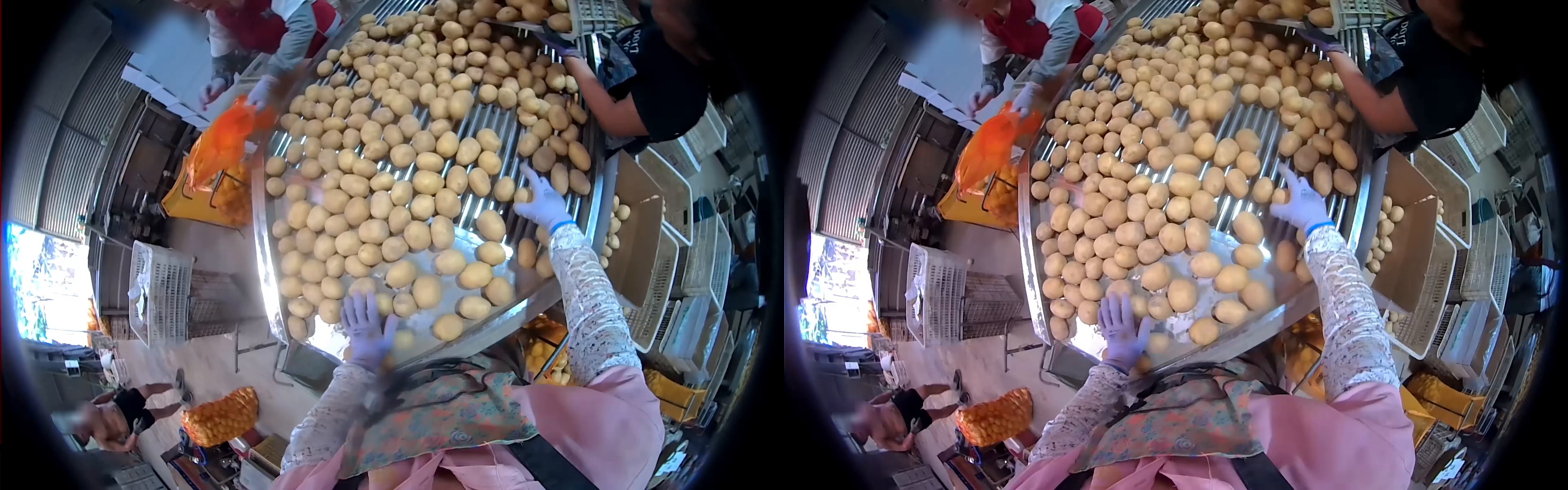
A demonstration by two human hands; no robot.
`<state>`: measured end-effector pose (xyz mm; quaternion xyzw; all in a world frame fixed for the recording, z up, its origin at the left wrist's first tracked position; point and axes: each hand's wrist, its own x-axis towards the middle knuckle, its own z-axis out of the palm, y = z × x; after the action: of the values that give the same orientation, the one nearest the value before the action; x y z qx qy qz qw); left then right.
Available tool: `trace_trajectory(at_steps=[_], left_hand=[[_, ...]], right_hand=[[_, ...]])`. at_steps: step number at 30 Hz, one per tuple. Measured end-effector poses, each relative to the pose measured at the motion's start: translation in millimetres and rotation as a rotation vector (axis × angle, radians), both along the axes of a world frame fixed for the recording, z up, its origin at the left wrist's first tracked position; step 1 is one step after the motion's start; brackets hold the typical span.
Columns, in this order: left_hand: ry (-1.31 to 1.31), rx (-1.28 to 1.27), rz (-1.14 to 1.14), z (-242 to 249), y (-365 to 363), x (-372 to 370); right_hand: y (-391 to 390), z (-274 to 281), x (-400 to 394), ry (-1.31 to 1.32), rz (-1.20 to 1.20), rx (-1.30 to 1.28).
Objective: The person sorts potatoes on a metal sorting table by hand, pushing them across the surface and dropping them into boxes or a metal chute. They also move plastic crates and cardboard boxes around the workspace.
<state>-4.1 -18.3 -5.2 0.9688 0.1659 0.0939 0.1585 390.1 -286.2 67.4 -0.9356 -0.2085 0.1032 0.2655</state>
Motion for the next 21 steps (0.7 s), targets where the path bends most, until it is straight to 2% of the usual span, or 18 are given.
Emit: trace_trajectory(at_steps=[1, 3, 4, 5, 7, 8, 9, 10, 12, 14, 15, 16, 17, 19, 20, 21], left_hand=[[-0.02, -0.056, 0.123, -2.7, -4.7, -2.0], [0.097, 0.052, 0.066, -2.0, -28.9, 12.7], [0.194, 0.156, 0.007, 0.2, -40.8, 26.9], [0.194, 0.157, 0.005, 9.5, -50.4, 41.2], [0.067, -0.078, -0.282, 36.5, -61.2, 64.1], [0.069, -0.078, -0.284, 41.9, -55.9, 70.8], [0.031, -0.016, -0.41, 46.3, -46.1, 78.8], [-0.008, 0.044, -0.533, 50.3, -34.4, 87.9], [0.31, -0.141, -0.32, 62.3, 15.7, 103.3], [-0.093, 0.182, 0.011, 19.0, 62.7, 86.1], [-0.033, 0.227, 0.166, 15.3, 81.7, 83.4], [0.026, 0.271, 0.32, 10.9, 93.0, 85.0], [0.029, 0.269, 0.315, -15.0, 92.5, 89.4], [0.106, 0.451, 0.38, -75.5, 73.9, 110.9], [-0.053, 0.168, 0.305, -44.5, 40.2, 126.1], [-0.202, -0.114, 0.224, 11.1, -0.6, 138.4]], right_hand=[[10.0, 9.4, 9.2, 0.131, 0.031, -0.112], [29.6, -14.2, 19.7, 0.016, 0.258, -0.387], [38.8, -19.5, 21.7, 0.018, 0.255, -0.384], [49.0, -22.9, 23.1, 0.002, 0.223, -0.439], [52.0, -21.6, 19.1, -0.01, 0.194, -0.492], [44.2, -14.9, 10.9, 0.022, 0.174, -0.378], [34.9, -11.8, 3.8, 0.05, 0.15, -0.264], [15.3, -17.8, -5.5, 0.052, 0.052, 0.013], [-36.8, -19.0, -12.9, -0.191, 0.001, 0.39], [-98.4, -18.7, -13.3, -0.149, -0.407, 0.749], [-136.7, -14.5, -5.8, -0.116, -0.589, 0.876], [-164.3, -1.7, -2.9, -0.448, -0.571, 0.481], [-159.9, 20.2, -7.1, -0.628, -0.83, -0.472], [-157.3, 18.2, 10.9, -0.699, -0.496, -0.23], [-119.0, 32.4, 13.1, -0.505, -0.282, -0.081], [-66.3, 47.7, 7.9, -0.298, -0.07, 0.063]])
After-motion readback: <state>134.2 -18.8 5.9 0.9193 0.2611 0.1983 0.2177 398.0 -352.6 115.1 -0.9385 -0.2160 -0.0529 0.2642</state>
